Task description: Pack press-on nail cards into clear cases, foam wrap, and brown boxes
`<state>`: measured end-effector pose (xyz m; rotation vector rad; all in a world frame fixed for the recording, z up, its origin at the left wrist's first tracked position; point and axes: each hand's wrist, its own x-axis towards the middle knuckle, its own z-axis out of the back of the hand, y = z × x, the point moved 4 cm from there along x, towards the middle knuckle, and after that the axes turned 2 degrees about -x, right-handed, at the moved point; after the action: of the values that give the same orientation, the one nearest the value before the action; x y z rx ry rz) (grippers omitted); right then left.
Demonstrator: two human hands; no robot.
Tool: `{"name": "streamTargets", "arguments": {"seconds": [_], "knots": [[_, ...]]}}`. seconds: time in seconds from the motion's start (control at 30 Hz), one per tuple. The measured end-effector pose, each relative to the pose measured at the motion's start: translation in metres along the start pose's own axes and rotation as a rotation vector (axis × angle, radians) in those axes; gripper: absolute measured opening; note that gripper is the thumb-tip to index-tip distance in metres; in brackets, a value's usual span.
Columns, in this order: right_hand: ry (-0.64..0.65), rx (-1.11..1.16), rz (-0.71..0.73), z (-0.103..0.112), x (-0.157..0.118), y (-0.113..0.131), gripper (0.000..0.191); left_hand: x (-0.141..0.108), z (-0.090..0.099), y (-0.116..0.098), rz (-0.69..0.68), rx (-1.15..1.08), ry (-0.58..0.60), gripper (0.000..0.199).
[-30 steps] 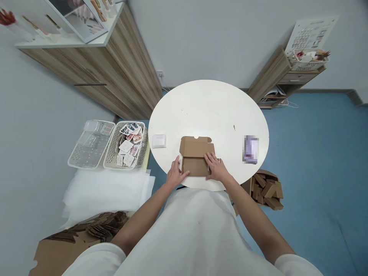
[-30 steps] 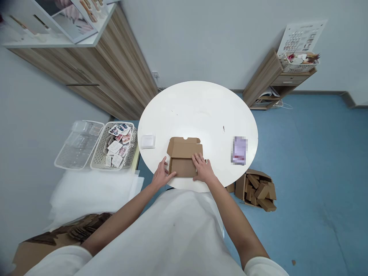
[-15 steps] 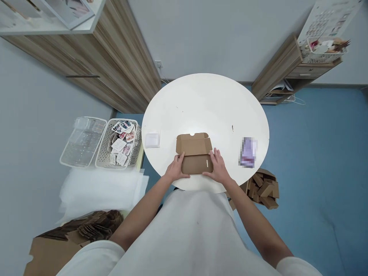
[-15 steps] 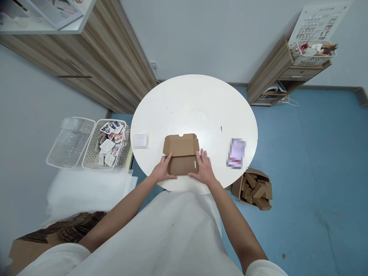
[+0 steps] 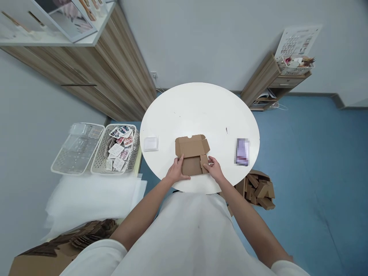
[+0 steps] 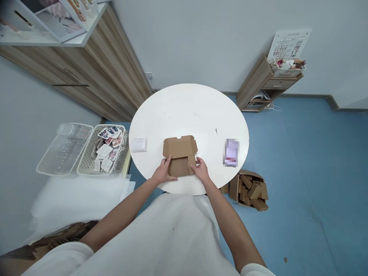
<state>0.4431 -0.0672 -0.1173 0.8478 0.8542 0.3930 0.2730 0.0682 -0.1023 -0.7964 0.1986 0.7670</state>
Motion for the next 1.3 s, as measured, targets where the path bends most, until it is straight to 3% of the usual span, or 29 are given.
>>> {"name": "streamTargets", "arguments": {"seconds": [0.2,0.33,0.5,0.7,0.83,1.03,1.3], "knots": [[-0.151,-0.242,-0.023,0.004,-0.01,-0.011,0.031,0.001,-0.001,-0.004,-0.115,-0.033,0.019,0.118],[-0.228,-0.33,-0.058,0.006,-0.02,-0.015,0.024,-0.005,-0.008,-0.007,-0.177,-0.087,0.016,0.107],[-0.316,-0.382,-0.081,0.0,-0.028,-0.01,0.029,-0.019,-0.013,-0.004,-0.19,-0.152,0.012,0.099],[-0.362,-0.27,-0.042,-0.004,-0.049,-0.011,0.055,-0.033,-0.015,0.008,-0.046,-0.297,-0.051,0.083],[-0.296,-0.156,-0.062,-0.004,-0.063,-0.021,0.067,-0.035,-0.017,0.008,-0.019,-0.312,-0.083,0.063],[-0.105,-0.106,-0.098,0.001,-0.054,-0.028,0.062,-0.02,-0.019,-0.004,0.001,-0.348,-0.129,0.069],[-0.126,0.021,-0.006,0.04,-0.019,-0.012,0.062,0.015,-0.026,-0.043,0.076,-0.521,-0.082,0.073]]}}
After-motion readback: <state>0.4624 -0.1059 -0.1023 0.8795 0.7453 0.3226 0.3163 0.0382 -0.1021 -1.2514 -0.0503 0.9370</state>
